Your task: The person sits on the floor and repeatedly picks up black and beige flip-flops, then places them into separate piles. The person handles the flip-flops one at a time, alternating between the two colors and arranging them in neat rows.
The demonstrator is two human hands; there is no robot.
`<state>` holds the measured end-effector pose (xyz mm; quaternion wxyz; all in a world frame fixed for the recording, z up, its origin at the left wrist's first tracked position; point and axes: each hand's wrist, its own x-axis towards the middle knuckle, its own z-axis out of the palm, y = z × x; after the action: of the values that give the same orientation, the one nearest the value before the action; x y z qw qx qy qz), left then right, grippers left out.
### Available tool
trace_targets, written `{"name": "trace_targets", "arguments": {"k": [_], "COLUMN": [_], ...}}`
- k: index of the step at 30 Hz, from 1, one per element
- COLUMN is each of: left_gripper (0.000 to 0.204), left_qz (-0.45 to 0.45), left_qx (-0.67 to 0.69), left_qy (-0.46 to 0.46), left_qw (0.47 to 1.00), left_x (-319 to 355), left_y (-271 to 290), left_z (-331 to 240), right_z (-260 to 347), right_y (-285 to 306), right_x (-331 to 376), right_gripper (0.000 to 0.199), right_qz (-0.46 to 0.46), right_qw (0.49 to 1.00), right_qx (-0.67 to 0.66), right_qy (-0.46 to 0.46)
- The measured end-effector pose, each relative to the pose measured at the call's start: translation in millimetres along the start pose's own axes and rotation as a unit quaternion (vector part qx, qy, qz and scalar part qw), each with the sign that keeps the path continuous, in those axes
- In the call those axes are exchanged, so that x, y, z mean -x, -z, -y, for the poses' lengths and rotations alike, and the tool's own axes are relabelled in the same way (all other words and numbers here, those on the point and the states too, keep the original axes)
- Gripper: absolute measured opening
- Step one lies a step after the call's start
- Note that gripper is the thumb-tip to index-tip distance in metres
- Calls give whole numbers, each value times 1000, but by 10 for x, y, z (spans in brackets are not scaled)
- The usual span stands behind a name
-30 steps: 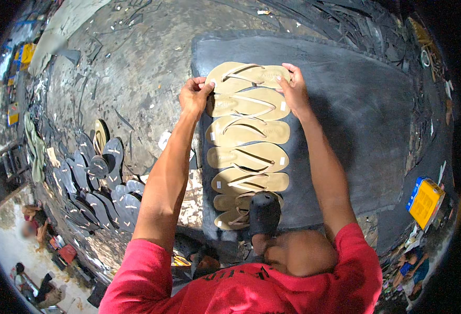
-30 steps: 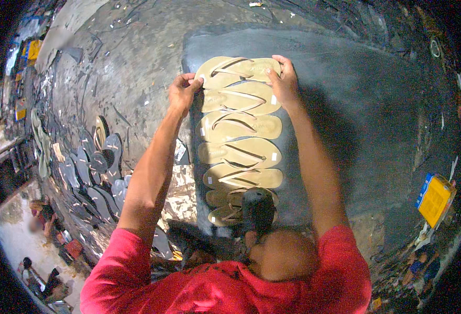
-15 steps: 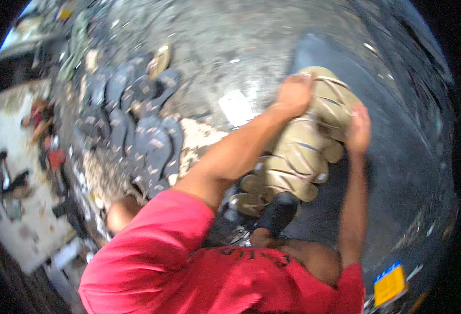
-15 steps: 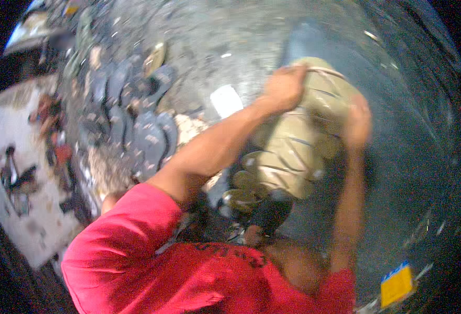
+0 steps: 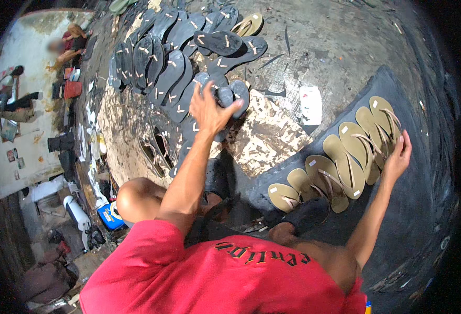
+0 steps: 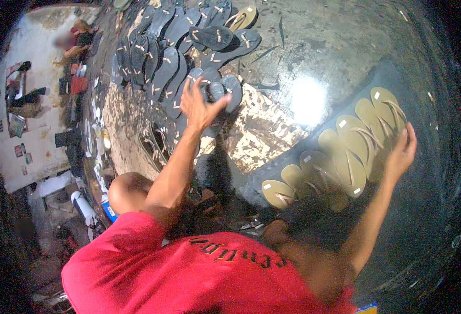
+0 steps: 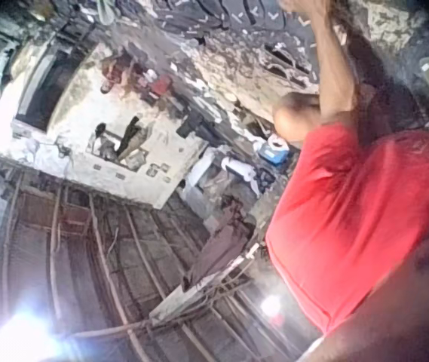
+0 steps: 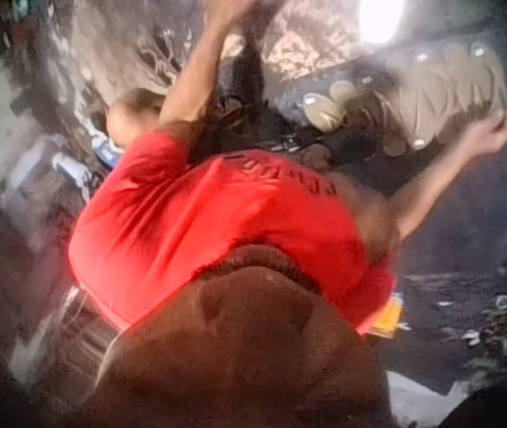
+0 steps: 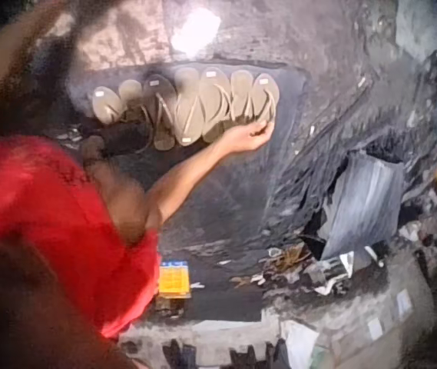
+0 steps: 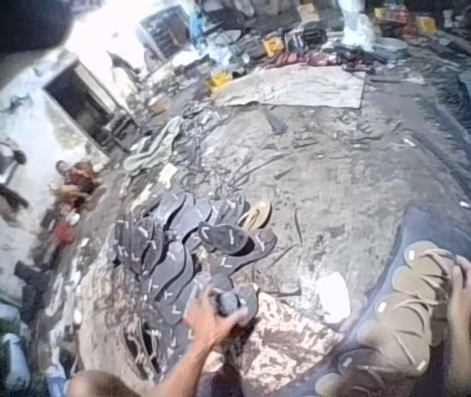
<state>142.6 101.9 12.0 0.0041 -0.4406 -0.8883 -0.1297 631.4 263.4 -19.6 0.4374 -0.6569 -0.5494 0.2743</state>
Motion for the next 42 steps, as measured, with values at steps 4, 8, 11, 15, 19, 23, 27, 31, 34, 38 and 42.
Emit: {"name": "trace_targets", "arguments": {"k": [4,8,11,15,19,23,27,31,34,38,42], "left_gripper": [112,84,75,74,79,48,48,42,36,28,38], "left_qz": [157,19,238,733,747,592,514,421,411,396,335], "left_qx": [-132,41,228,383,426,463,542,438,422,405,258], "left_qy": [43,-109,-195,-13,54,-71,-46,-65,-85,-76,-182], "left_qw": [978,993,924,563,507,656,663,792,804,821,888], "left_x": [185,7,-42,67,-153,-399,-543,-652,-693,-641,-653], "left_y": [273,367,326,228,-84,-764,-1503,-2096,-2432,-2688,-2659], "left_z": [362,-152,-781,-1440,-1990,-2958,-3939,-4354,-4378,-4281,-4271], "right_z": [446,775,1040,987,396,-72,-434,-1030,-1498,-1756,-1714], "right_y": [-101,-292,-443,-349,236,617,757,671,482,311,412], "right_x": [-49,364,712,825,640,278,-472,-1023,-1207,-1159,-1117], "right_gripper": [32,33,55,57,46,41,44,39,36,33,38], "right_qz": [-6,74,283,363,335,101,22,7,3,-3,11], "right_qw": [995,986,928,906,920,972,953,962,961,957,992], "right_qx": [71,-147,-243,-206,-174,-162,-273,-214,-227,-250,-63], "right_qy": [66,31,-18,70,-108,-140,-133,-167,-156,-149,-106]}}
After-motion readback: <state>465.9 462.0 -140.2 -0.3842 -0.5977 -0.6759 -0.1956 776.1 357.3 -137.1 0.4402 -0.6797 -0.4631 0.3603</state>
